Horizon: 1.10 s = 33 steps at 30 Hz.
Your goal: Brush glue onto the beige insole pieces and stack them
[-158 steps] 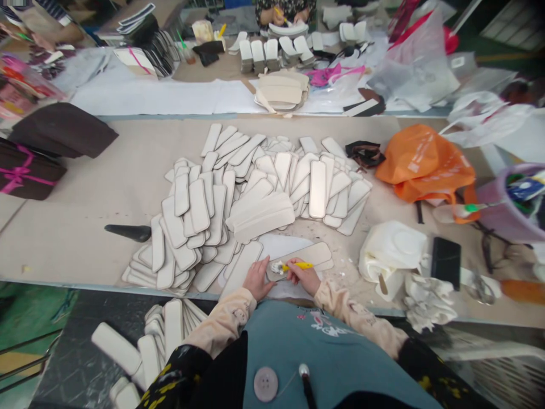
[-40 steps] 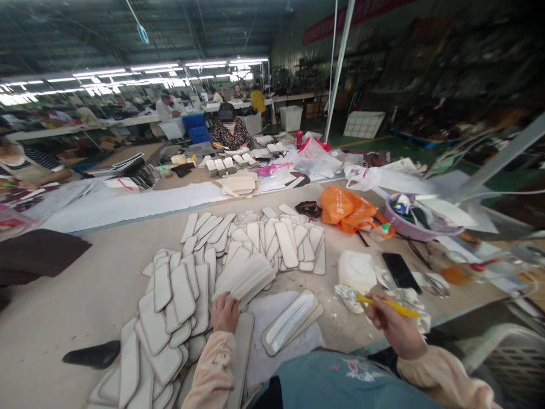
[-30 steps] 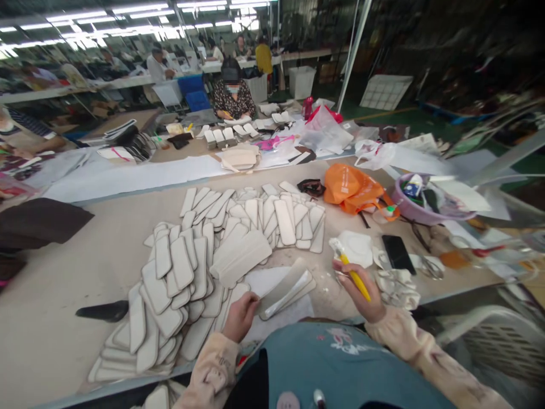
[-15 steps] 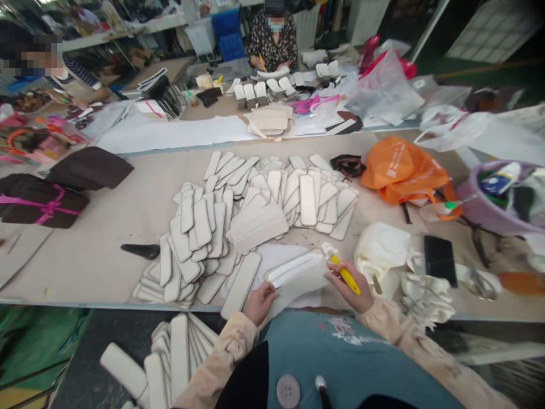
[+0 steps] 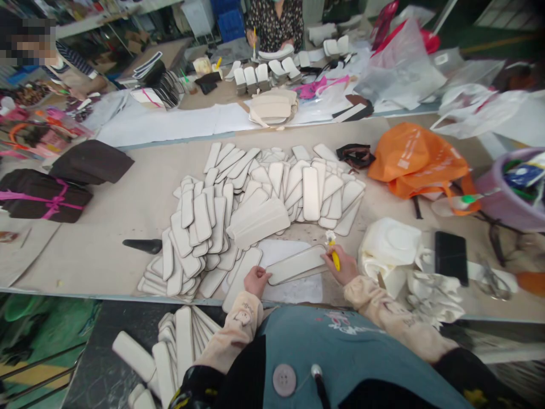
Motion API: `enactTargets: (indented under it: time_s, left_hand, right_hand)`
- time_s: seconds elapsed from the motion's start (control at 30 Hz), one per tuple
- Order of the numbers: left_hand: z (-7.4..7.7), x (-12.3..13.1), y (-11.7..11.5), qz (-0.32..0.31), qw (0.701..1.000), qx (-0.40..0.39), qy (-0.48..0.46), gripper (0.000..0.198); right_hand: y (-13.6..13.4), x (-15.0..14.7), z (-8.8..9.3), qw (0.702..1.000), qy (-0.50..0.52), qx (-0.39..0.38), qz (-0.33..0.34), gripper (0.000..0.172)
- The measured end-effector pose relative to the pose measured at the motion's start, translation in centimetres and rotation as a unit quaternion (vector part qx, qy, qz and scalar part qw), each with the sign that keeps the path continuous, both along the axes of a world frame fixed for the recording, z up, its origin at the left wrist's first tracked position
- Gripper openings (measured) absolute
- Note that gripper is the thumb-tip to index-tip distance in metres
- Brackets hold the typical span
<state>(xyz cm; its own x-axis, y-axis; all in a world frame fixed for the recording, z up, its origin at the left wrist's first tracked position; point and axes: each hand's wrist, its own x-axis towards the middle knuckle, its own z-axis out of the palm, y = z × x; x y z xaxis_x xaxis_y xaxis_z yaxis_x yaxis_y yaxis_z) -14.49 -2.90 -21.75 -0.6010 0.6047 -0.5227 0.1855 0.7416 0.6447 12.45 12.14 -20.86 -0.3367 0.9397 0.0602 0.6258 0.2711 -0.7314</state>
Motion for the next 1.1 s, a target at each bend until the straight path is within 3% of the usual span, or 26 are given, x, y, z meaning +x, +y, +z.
enactTargets:
  time_s: [0.33, 0.8, 1.1]
  left_hand:
    - [0.2, 0.1, 1.7, -0.06, 0.99, -0.088, 0.097, 0.016]
    - [0.4, 0.1, 1.9, -0.097, 0.985, -0.097, 0.109, 0.018]
    - [0.0, -0.2, 1.9, -0.134, 0.978, -0.106, 0.12, 0.018]
  right_hand:
    - [0.8, -0.4, -1.4, 0.996, -0.088, 0.002, 0.021, 0.026]
    - [1.2, -0.4, -2.5, 0.988, -0.147, 0.033, 0.019, 0.028]
    - [0.8, 0.0, -2.9, 0.991, -0.119, 0.065, 0.018, 0.028]
